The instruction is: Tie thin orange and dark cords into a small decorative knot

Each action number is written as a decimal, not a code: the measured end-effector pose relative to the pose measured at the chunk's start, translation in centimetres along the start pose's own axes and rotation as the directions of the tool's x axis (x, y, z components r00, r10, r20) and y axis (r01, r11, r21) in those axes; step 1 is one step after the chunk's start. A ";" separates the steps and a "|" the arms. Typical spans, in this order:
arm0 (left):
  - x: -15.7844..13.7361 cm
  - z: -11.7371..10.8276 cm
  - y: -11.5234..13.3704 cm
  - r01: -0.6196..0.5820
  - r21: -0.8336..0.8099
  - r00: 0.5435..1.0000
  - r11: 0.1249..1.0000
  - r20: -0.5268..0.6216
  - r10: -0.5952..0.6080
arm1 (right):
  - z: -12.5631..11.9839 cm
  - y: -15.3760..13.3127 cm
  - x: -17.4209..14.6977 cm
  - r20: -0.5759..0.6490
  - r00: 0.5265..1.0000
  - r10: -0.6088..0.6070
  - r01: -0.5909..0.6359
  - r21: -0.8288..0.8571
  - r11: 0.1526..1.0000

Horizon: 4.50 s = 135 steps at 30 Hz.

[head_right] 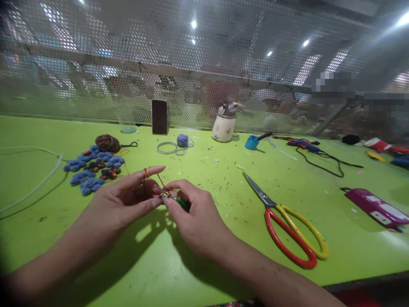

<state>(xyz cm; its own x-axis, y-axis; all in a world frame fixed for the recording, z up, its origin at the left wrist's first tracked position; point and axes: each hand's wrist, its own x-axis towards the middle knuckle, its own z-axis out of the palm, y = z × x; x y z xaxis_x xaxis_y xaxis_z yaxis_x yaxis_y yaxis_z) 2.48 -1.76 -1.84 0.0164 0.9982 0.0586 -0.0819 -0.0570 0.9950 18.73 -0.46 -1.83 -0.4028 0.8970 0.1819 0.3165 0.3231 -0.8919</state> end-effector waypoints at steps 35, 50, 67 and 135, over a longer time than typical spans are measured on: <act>-0.1 -0.2 -0.6 0.115 -0.205 0.993 0.972 0.008 -0.115 | 1.4 1.0 -0.7 -0.130 0.989 -0.070 0.085 0.119 0.989; -0.4 0.3 -1.0 0.113 -0.269 0.991 0.957 -0.037 -0.128 | 1.9 0.7 -1.0 -0.135 0.990 0.046 0.001 0.324 0.946; -0.6 -0.3 -0.3 0.058 -0.183 0.997 0.981 -0.040 -0.066 | 0.0 0.0 -0.6 -0.011 1.000 0.014 -0.010 0.311 0.950; -0.5 0.2 1.1 0.028 -0.075 0.983 0.997 -0.178 -0.041 | -0.7 0.5 -1.5 0.100 0.852 -0.514 0.440 -0.670 0.598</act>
<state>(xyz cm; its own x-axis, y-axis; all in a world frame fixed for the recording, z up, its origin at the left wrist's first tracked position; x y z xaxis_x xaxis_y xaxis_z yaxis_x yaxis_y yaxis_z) 2.58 -2.30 -0.73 -0.1575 0.9875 0.0023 -0.1558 -0.0272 0.9874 20.11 -1.44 -2.24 -0.5920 0.5679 0.5718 0.5874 0.7899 -0.1762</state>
